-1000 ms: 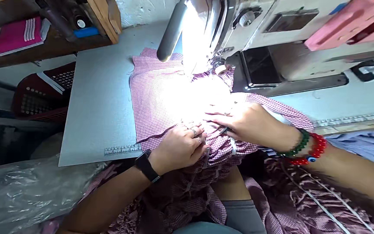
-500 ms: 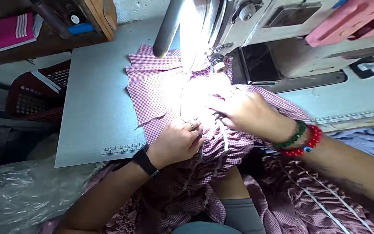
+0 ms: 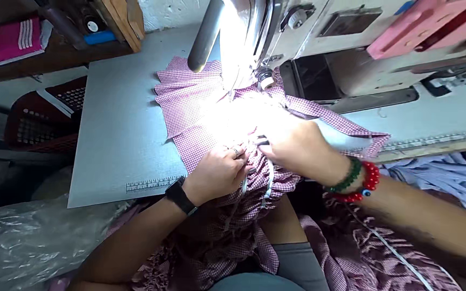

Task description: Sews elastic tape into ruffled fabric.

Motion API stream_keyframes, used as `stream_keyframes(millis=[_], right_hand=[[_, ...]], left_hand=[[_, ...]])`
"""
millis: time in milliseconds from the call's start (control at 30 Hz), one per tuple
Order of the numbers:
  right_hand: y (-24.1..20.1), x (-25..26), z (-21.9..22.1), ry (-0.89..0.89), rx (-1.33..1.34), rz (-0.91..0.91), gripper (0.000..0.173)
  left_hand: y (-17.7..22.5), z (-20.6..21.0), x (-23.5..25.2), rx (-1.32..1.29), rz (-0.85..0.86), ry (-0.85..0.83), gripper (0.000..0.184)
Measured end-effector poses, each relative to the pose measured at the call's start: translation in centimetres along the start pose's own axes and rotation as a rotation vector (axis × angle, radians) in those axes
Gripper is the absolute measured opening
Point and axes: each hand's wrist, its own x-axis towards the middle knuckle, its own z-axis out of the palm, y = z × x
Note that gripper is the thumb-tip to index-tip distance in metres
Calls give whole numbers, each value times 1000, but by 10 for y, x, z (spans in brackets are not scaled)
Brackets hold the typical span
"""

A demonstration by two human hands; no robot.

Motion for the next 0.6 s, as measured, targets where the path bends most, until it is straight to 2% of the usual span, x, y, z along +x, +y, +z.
stream_keyframes(millis=[67,200,267,333,467,600], right_hand=[[-8,-6,6,-11,27,22,28],[5,-6,19,-3,10,43,28],[12,0,21,-40,4,64,41],[19,5,24,-54,3,55,45],[32,16,20,-140,30,66,48],[43,47,22,-228,22,106,45]], left_hand=[[0,0,-1,0,0,4,36],[0,-1,-2,12,-37,-7,37],[-2,-2,0,10,-51,-23,37],[-6,-2,4,10,-63,-30,36],[-14,-3,15,22,-97,-45,32],[-25,-3,26,29,-93,-6,30]])
